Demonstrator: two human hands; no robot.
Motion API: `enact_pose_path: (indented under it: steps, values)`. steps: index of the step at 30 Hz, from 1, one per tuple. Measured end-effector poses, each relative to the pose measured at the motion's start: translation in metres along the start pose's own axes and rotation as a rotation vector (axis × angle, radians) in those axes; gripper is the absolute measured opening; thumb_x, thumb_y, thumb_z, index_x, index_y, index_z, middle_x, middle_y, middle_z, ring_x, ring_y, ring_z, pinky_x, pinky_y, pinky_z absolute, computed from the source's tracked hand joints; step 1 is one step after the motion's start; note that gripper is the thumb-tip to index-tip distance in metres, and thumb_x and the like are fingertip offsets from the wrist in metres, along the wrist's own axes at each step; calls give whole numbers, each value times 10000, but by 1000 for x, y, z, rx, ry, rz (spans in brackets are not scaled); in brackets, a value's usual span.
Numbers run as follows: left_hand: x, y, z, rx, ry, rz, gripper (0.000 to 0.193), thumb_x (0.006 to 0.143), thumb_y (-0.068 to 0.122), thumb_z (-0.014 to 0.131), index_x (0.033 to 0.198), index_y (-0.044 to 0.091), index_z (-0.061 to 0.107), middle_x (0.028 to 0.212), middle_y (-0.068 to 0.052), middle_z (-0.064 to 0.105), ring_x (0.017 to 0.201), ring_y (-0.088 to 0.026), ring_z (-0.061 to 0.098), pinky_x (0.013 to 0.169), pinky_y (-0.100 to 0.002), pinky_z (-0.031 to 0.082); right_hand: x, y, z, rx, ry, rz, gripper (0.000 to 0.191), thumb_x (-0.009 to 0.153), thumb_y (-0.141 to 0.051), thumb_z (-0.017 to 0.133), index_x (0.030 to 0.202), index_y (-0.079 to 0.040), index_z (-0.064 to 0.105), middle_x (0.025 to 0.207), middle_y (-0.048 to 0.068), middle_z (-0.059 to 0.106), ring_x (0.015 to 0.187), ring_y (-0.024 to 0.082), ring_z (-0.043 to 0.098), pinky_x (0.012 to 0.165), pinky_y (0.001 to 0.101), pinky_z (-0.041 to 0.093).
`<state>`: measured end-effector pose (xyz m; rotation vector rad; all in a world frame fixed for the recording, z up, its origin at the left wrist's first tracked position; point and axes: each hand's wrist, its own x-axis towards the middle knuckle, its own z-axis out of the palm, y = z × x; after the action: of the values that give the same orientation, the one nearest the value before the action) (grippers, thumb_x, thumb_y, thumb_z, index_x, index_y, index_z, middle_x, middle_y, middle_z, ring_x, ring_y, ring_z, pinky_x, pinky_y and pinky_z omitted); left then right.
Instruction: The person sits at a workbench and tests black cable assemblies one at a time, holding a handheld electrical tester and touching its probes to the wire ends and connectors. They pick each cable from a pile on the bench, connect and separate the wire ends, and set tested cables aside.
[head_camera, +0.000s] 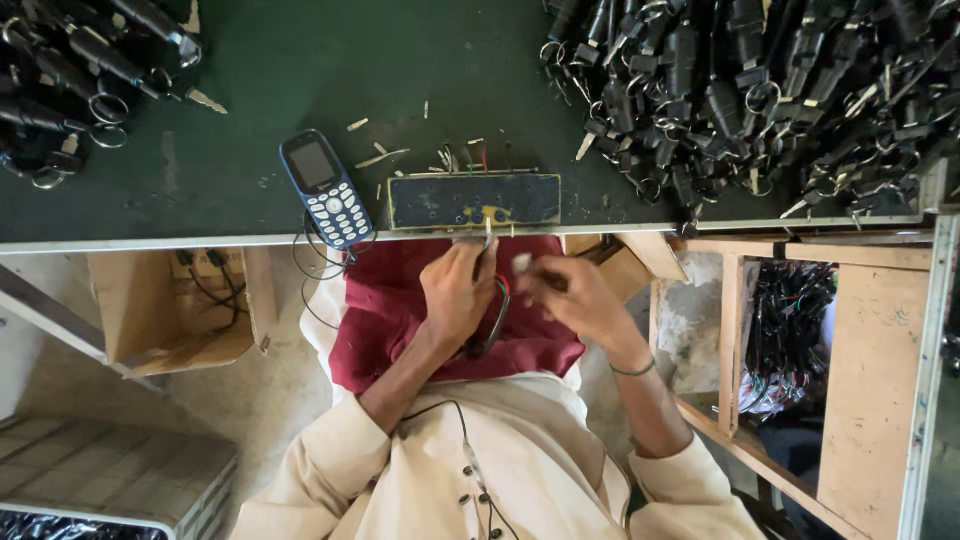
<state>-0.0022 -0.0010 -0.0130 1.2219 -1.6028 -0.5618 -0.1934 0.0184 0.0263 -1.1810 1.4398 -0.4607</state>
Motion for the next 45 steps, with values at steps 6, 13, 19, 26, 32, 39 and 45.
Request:
enact_pose_path:
  steps: [6, 13, 19, 26, 32, 39, 45]
  values:
    - [1, 2, 2, -9, 13, -65, 163, 968, 53, 736, 846, 22, 631, 740, -157, 596, 634, -330, 609, 567, -396, 457, 18, -4, 20, 77, 54, -12, 334, 994, -348, 655, 932, -27, 725, 686, -21, 630, 567, 46, 595, 507, 213, 480]
    - [8, 15, -12, -191, 69, -457, 211, 1020, 170, 673, 907, -9, 678, 626, -81, 618, 531, -118, 568, 521, -282, 470, 19, -9, 19, 251, 62, 22, 316, 1004, -322, 650, 912, -28, 723, 667, -25, 607, 574, 40, 539, 489, 208, 429]
    - [8, 18, -22, -266, 41, -510, 214, 1045, 161, 654, 929, -17, 679, 666, -54, 634, 600, -66, 572, 555, -254, 467, 31, -11, 28, 362, 149, 6, 301, 983, -299, 675, 902, -12, 720, 673, -7, 618, 537, 60, 527, 476, 222, 418]
    - [7, 16, -35, -360, -61, -533, 169, 1016, 122, 670, 967, -33, 716, 711, -44, 663, 641, -46, 537, 566, -247, 457, 25, -25, 31, 399, 70, -13, 256, 978, -277, 695, 948, -31, 757, 769, -18, 695, 596, 32, 543, 516, 206, 413]
    - [5, 14, -36, -264, -181, -528, 191, 970, 109, 712, 838, -28, 728, 599, -90, 601, 551, -76, 506, 504, -293, 412, 34, -28, 39, 525, 120, 42, 209, 933, -245, 739, 986, -47, 773, 834, -11, 748, 626, 26, 575, 516, 205, 399]
    - [-1, 18, -31, -180, -6, -387, 144, 975, 80, 702, 873, -21, 712, 643, -130, 591, 521, -147, 514, 507, -317, 411, 36, -18, 34, 521, 104, 50, 200, 922, -247, 750, 961, -51, 765, 824, -14, 745, 590, 24, 547, 515, 204, 412]
    - [-5, 19, -28, -153, 39, -338, 130, 970, 57, 702, 871, -26, 687, 665, -138, 592, 532, -178, 532, 515, -326, 408, 39, -15, 33, 513, 91, 58, 208, 929, -247, 769, 974, -44, 776, 805, -13, 723, 584, 27, 529, 510, 212, 405]
